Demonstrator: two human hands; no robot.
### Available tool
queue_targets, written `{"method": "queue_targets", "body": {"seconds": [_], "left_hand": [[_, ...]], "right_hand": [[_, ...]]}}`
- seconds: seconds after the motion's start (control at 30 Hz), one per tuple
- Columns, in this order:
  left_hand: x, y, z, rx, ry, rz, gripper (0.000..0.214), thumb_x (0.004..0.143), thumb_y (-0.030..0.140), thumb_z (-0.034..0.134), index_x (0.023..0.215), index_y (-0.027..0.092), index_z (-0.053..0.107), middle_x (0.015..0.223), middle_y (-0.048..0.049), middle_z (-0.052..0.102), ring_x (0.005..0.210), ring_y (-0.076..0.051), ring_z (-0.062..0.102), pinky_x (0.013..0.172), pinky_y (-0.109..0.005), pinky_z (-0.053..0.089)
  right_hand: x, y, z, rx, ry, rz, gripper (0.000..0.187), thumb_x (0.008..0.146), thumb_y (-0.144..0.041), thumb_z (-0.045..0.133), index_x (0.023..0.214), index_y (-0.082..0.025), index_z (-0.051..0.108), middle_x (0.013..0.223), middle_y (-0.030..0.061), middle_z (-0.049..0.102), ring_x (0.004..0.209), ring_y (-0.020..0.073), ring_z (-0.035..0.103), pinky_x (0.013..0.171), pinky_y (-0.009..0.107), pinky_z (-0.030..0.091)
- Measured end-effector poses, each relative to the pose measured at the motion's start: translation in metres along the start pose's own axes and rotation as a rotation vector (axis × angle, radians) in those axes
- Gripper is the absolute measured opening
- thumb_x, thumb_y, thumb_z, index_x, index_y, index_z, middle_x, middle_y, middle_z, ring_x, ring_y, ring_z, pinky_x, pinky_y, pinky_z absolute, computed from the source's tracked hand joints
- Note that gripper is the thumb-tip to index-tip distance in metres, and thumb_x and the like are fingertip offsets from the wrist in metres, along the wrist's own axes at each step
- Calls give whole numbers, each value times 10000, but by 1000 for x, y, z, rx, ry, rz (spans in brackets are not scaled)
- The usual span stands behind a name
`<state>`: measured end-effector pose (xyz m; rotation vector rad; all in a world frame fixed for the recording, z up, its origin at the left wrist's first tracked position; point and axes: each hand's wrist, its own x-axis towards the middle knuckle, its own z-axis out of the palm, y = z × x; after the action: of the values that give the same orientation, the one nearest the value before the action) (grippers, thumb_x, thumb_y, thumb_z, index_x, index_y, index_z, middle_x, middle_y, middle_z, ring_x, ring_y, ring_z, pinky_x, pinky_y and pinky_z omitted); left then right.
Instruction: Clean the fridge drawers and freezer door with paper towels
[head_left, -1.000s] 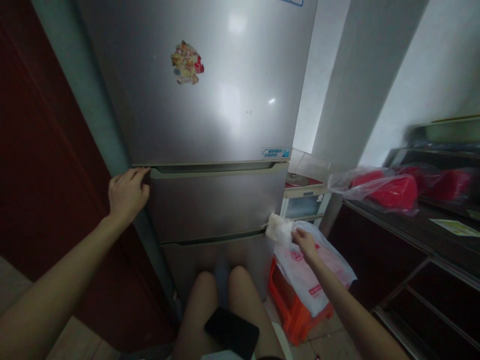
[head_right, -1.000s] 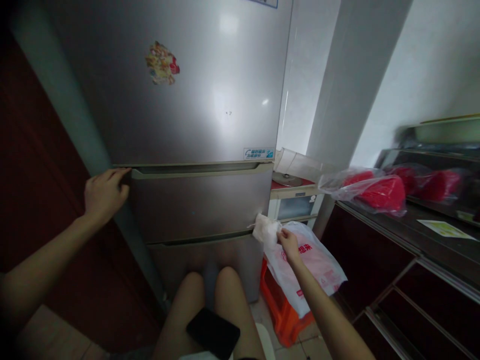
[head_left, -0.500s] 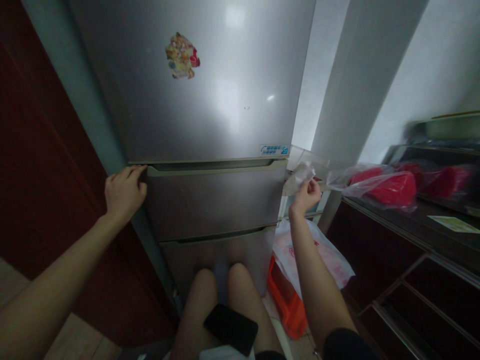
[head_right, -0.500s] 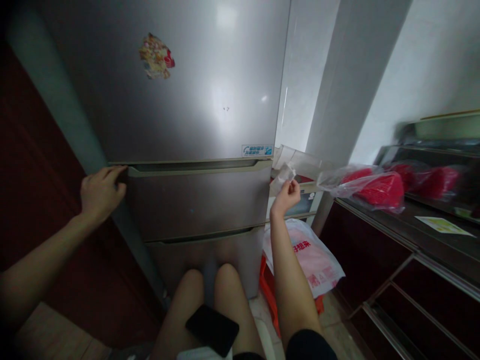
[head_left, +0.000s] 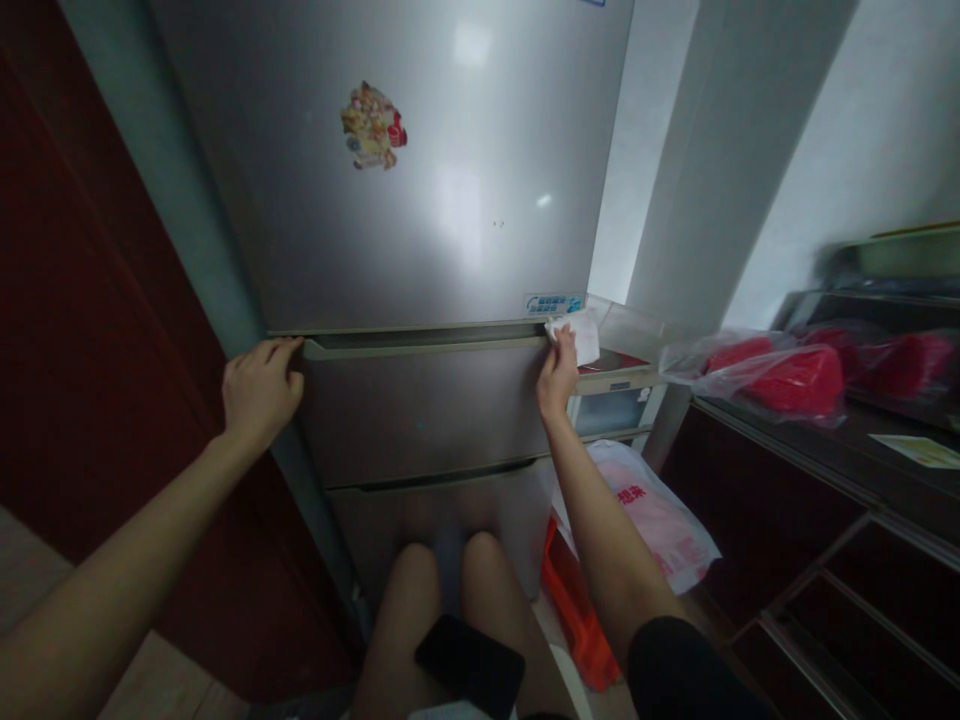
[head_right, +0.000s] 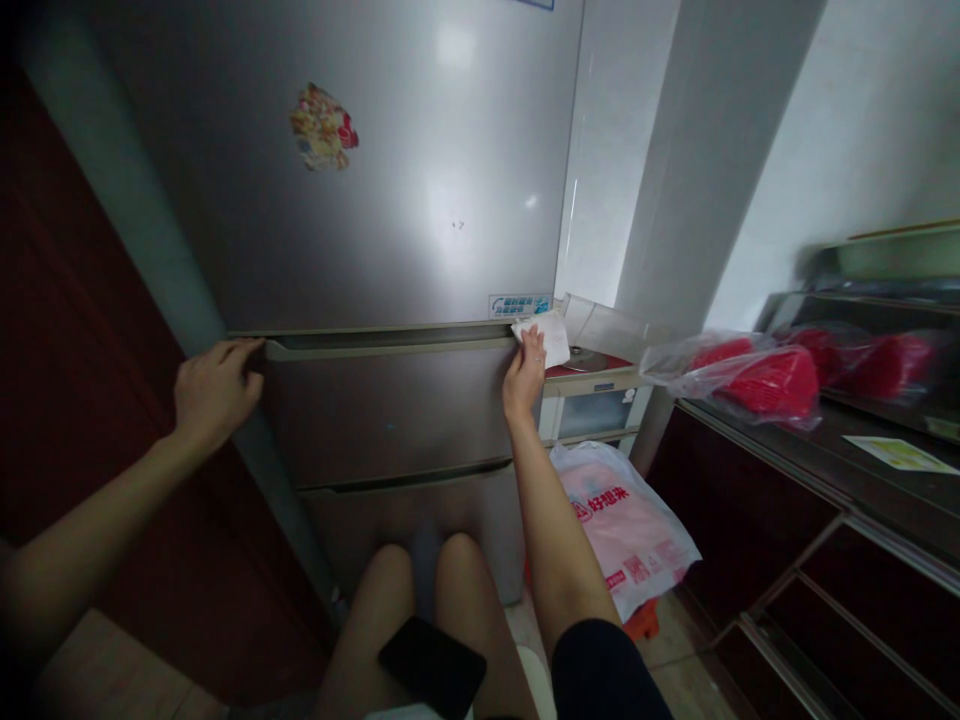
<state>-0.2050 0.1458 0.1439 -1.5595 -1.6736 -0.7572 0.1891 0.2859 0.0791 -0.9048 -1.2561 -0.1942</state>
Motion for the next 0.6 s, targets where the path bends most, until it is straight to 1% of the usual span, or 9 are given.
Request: {"method": "queue_targets", "body": {"seconds": [0.1, 0.17, 0.3, 0.4, 0.47, 0.6], "left_hand": [[0, 1, 0, 19, 0, -3, 457, 844, 216, 408, 1288, 164, 499, 1248, -110, 586, 1093, -284, 554, 921, -399, 392], [-1, 1, 0, 26, 3, -5, 457, 842, 216, 409, 1287, 167, 498, 1245, -109, 587, 1087, -284, 556, 918, -398, 397], [-1, 1, 1, 20, 9, -11, 455, 836, 208, 414, 1279, 158, 503, 1252, -116, 582, 1090, -288, 554, 916, -399, 401], [-1, 1, 2, 11, 7, -17, 453, 837, 208, 414, 1277, 155, 508, 1251, -118, 583, 1089, -289, 555, 912, -400, 400], [-1, 1, 2, 8, 9, -14, 456, 838, 209, 416, 1281, 154, 505, 1250, -118, 584, 1086, -289, 558, 909, -399, 402], [-1, 1, 2, -4, 14, -7, 459, 832, 200, 425, 1281, 152, 508, 1244, -123, 586, 1088, -291, 557, 917, -404, 399]], "right_hand": [[1, 6, -2, -54, -39, -37, 497, 919, -183, 251, 1395, -114, 375, 1450, 96, 386, 1396, 157, 253, 1155, 416, 227], [2, 9, -3, -84, -61, -61, 515, 910, -160, 248, 1413, -108, 348, 1473, 91, 351, 1406, 148, 219, 1160, 401, 216], [3, 13, -2, -138, -104, -82, 555, 889, -130, 255, 1441, -141, 299, 1514, 67, 267, 1425, 143, 142, 1163, 415, 200], [3, 13, -3, -154, -116, -79, 596, 863, -100, 261, 1456, -160, 263, 1526, 55, 235, 1429, 140, 121, 1164, 426, 193], [3, 12, -4, -152, -111, -77, 609, 850, -85, 262, 1454, -157, 267, 1527, 55, 232, 1428, 136, 122, 1166, 420, 189], [-2, 9, -6, -137, -127, -77, 604, 833, -60, 257, 1428, -133, 326, 1507, 68, 286, 1419, 124, 161, 1163, 385, 207]]}}
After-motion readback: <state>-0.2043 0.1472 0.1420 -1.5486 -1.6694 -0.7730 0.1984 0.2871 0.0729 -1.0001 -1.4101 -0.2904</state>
